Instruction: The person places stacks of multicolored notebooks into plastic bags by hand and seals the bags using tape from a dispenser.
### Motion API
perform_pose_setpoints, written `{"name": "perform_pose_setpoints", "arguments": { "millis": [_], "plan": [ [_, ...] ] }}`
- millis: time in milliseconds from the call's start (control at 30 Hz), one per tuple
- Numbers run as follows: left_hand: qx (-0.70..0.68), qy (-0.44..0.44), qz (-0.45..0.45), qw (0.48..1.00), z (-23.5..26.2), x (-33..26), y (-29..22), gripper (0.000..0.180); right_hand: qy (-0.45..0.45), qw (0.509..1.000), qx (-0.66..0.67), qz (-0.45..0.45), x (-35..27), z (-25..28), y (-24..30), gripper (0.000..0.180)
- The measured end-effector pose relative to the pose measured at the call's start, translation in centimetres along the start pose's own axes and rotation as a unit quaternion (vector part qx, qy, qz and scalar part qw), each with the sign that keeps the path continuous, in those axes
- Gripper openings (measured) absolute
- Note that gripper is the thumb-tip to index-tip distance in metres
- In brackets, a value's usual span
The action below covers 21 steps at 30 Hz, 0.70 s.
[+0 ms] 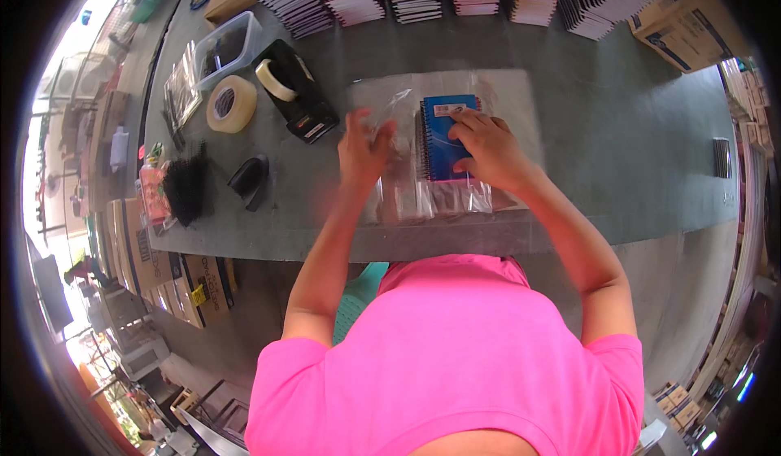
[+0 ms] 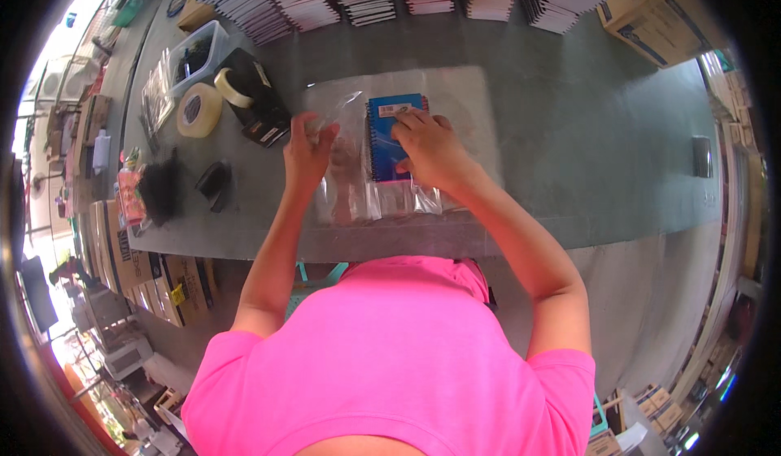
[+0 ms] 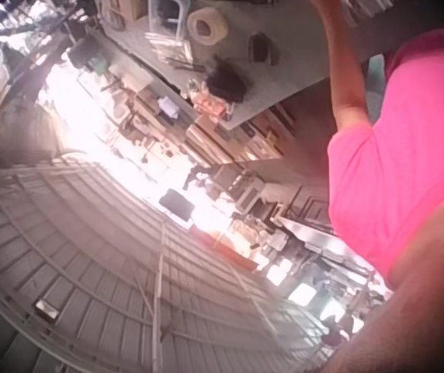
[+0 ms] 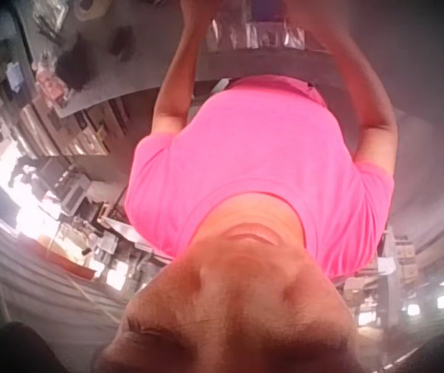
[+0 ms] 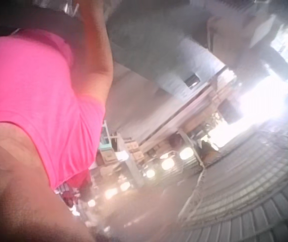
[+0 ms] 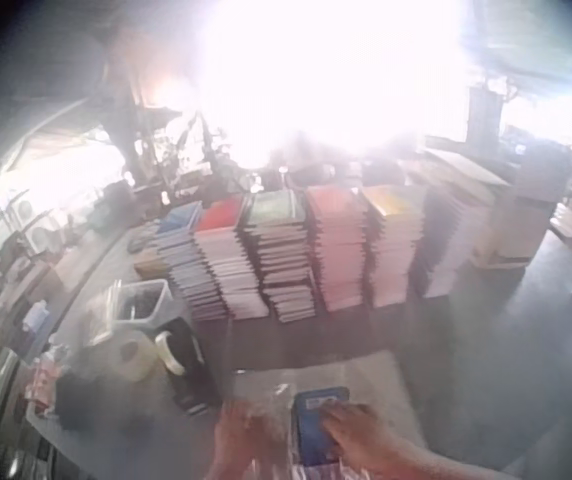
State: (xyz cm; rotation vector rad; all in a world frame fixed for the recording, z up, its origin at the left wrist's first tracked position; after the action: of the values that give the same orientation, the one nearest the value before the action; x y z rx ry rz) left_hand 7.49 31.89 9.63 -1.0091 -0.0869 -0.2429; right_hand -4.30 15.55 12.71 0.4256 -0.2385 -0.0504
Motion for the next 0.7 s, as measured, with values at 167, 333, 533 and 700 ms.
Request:
{"name": "perform_pose_setpoints", "arguments": {
  "millis": [167,333,533,700],
  "plan": [
    [-0.218,0.175,0.305,0.910,-1.6,-3.2,6.0,0.039,0.032,0.999,0.006,0.005,0.6,-1.0,-1.4,0.038],
    [-0.222,0.142,0.346,0.901,-1.9,-3.0,1.4,0.033,0.040,0.998,-0.005,0.048,0.7,-1.3,-2.8,0.041],
    [-0.073,0.228,0.185,0.953,-3.6,-2.1,-1.5,0.026,0.048,0.998,0.017,0.041,1.0,-0.4,-1.9,0.064],
    [0.104,0.226,-0.069,0.966,-3.8,-2.4,-4.3,0.023,-0.014,0.996,0.048,0.074,0.8,-0.5,-3.1,0.073]
  ]
}}
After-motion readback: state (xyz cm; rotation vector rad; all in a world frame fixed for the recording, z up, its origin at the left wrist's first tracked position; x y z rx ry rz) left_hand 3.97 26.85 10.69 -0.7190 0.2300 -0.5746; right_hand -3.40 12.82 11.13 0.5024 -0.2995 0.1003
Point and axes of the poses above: each hand's wrist, its own x-axis towards the middle knuckle, its own z-axis out of the back of the hand, y = z × x, the point moved 7 cm from there along x, towards the middle knuckle, and after that the axes turned 13 degrees about -y, right-handed, at the moved point
